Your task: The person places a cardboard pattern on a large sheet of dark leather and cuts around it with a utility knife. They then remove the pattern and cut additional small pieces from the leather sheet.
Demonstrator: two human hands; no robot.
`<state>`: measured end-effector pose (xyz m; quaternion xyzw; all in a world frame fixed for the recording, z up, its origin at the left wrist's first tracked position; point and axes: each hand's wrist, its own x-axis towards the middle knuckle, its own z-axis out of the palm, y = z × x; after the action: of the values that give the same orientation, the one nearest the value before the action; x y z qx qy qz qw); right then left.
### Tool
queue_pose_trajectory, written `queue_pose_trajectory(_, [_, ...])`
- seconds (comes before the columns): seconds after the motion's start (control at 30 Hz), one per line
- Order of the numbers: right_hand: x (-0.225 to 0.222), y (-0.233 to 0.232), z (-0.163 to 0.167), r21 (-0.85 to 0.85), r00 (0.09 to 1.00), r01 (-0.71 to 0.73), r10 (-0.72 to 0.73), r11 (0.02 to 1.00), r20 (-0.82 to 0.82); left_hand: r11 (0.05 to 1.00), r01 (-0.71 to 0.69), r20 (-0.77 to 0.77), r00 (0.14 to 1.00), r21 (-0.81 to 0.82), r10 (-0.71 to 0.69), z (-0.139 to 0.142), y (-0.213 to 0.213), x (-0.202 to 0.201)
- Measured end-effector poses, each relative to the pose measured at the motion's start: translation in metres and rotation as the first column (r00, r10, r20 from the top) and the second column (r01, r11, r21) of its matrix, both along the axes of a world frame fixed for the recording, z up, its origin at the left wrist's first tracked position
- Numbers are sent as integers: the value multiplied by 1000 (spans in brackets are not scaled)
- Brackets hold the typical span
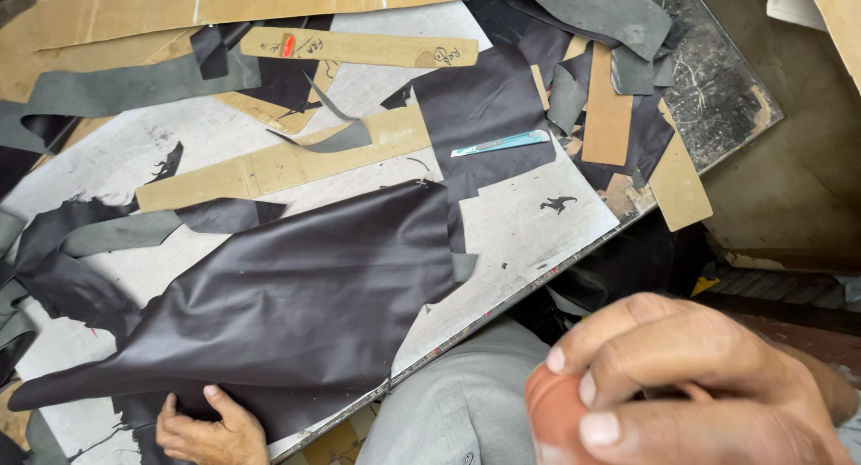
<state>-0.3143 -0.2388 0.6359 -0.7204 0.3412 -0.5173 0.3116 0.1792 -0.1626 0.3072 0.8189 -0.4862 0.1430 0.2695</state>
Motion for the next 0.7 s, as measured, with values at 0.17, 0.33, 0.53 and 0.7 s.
queue_pose_trajectory(0.17, [-34,12,-44,-82,978,-155,140,985,-157,1000,-24,0,1000,-12,24,3,-2,0])
queue_pose_trajectory(0.33, [-40,43,-69,53,948,80,-60,995,-314,999,-48,23,999,-1,48,1,0,5])
queue_pose_trajectory(0.53, [-42,26,-17,376,951,-102,201,921,-235,997,-70,-12,997,-30,70,-9,0,15])
queue_pose_trajectory(0.7, [-68,12,-25,817,888,-418,370,397,274,996,-77,1,997,-53,78,-13,-4,18])
